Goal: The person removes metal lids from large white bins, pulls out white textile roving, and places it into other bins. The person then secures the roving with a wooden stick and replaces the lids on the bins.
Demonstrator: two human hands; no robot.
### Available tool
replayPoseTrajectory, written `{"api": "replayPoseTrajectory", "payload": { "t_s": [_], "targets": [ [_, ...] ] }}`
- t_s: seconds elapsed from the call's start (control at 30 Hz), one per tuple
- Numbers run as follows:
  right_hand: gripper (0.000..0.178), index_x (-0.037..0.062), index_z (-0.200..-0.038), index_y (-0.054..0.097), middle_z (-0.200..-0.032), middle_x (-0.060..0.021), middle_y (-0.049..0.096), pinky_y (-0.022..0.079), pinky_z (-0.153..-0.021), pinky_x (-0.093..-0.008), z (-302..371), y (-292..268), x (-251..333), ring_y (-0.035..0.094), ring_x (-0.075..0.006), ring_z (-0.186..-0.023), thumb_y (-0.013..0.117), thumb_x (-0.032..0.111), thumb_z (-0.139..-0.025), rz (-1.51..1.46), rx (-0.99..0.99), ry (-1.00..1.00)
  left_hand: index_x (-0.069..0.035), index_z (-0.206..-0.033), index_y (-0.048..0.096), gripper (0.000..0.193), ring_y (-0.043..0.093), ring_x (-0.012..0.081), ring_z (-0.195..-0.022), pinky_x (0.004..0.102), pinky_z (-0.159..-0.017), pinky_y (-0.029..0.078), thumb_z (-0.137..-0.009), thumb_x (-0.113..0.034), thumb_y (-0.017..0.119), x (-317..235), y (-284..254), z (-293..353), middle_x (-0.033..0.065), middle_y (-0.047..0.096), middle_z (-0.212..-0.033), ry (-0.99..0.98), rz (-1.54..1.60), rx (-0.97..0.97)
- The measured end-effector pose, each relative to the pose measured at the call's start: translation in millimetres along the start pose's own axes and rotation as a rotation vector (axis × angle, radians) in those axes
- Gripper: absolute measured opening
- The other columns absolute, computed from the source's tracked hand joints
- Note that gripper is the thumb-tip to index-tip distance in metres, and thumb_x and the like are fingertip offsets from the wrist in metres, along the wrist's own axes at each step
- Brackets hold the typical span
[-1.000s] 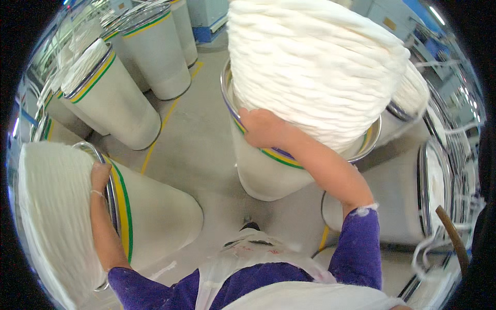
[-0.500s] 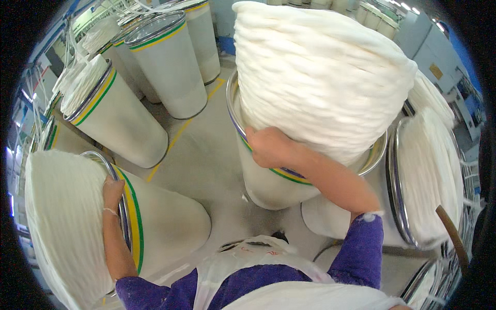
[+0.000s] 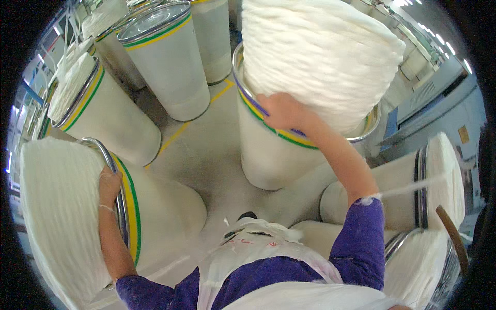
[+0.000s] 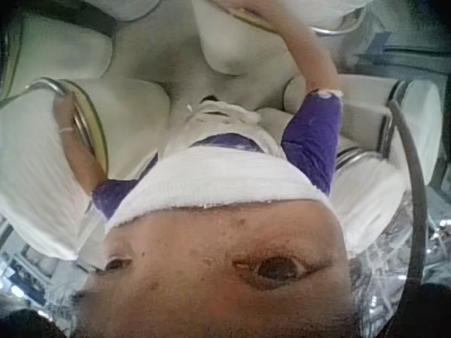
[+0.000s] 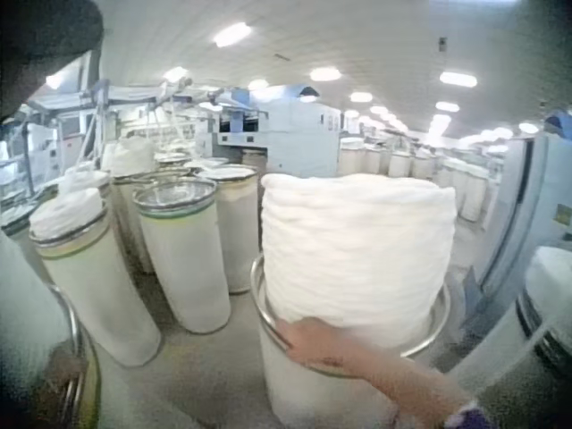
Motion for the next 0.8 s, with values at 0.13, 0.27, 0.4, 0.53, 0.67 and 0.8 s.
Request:
{"api": "replayPoseTrajectory", "payload": {
  "t_s": [0.13, 0.27, 0.4, 0.53, 0.67, 0.8],
  "targets": [
    [0.023, 0.0026, -0.091, 0.049, -0.071, -0.0182, 0.062, 0.047, -0.059, -0.0472, -51, -6, -89, 0.062, -0.0349, -0.067, 0.057, 0.018, -0.075, 0.22, -0.094, 0.197, 0.006, -0.099, 0.053, 0.03, 0.059, 0.0414, -0.086, 0.0443, -0.078, 0.045, -0.077, -0.015, 0.055, -37, 23, -42, 0.0273, 0.061, -0.09, 0.016, 0.084, 0.039],
    [0.021, 0.0057, -0.09, 0.052, -0.074, -0.0149, 0.065, 0.051, -0.055, -0.0411, -72, -2, -126, 0.065, -0.0304, -0.065, 0.056, 0.025, -0.082, 0.29, -0.319, 0.386, 0.005, -0.101, 0.053, 0.031, 0.06, 0.0406, -0.087, 0.0434, -0.078, 0.046, -0.077, -0.014, 0.056, -57, 24, -63, 0.0268, 0.061, -0.092, -0.002, -0.006, -0.014],
    [0.033, 0.0052, -0.09, 0.049, -0.064, -0.0132, 0.063, 0.049, -0.054, -0.0425, -104, -13, -177, 0.063, -0.0315, -0.061, 0.057, 0.037, -0.084, 0.287, -0.404, 0.375, 0.005, -0.105, 0.052, 0.035, 0.059, 0.0399, -0.091, 0.0417, -0.082, 0.046, -0.076, -0.012, 0.061, -81, 36, -70, 0.0273, 0.061, -0.097, 0.019, 0.225, -0.03],
    [0.031, 0.0077, -0.092, 0.054, -0.076, -0.0138, 0.066, 0.051, -0.059, -0.0432, -116, -2, -215, 0.065, -0.0327, -0.066, 0.053, 0.039, -0.085, 0.311, -0.4, 0.441, 0.005, -0.105, 0.052, 0.035, 0.059, 0.04, -0.093, 0.0412, -0.084, 0.045, -0.076, -0.012, 0.061, -87, 37, -75, 0.0276, 0.06, -0.097, -0.099, -0.07, -0.049],
    [0.034, 0.0095, -0.092, 0.055, -0.073, -0.0146, 0.065, 0.051, -0.058, -0.0433, -141, 1, -228, 0.064, -0.0327, -0.065, 0.052, 0.043, -0.086, 0.381, -0.467, 0.433, 0.006, -0.102, 0.051, 0.034, 0.058, 0.0416, -0.091, 0.0446, -0.081, 0.045, -0.075, -0.013, 0.059, -93, 19, -82, 0.028, 0.06, -0.092, 0.027, 0.092, -0.046],
    [0.036, 0.0101, -0.104, 0.053, -0.077, -0.0143, 0.065, 0.049, -0.057, -0.0429, -151, 8, -247, 0.064, -0.0319, -0.066, 0.049, 0.043, -0.089, 0.418, -0.394, 0.45, 0.008, -0.102, 0.051, 0.035, 0.057, 0.0419, -0.092, 0.0441, -0.083, 0.044, -0.074, -0.012, 0.057, -86, 15, -85, 0.0307, 0.058, -0.094, -0.082, 0.017, -0.021]
  ]
}}
Point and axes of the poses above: each hand's wrist, its own z-axis away from the middle knuckle, its own y-axis out of the palm, x = y × z, the point moved 7 cm from there along -z, towards the middle knuckle
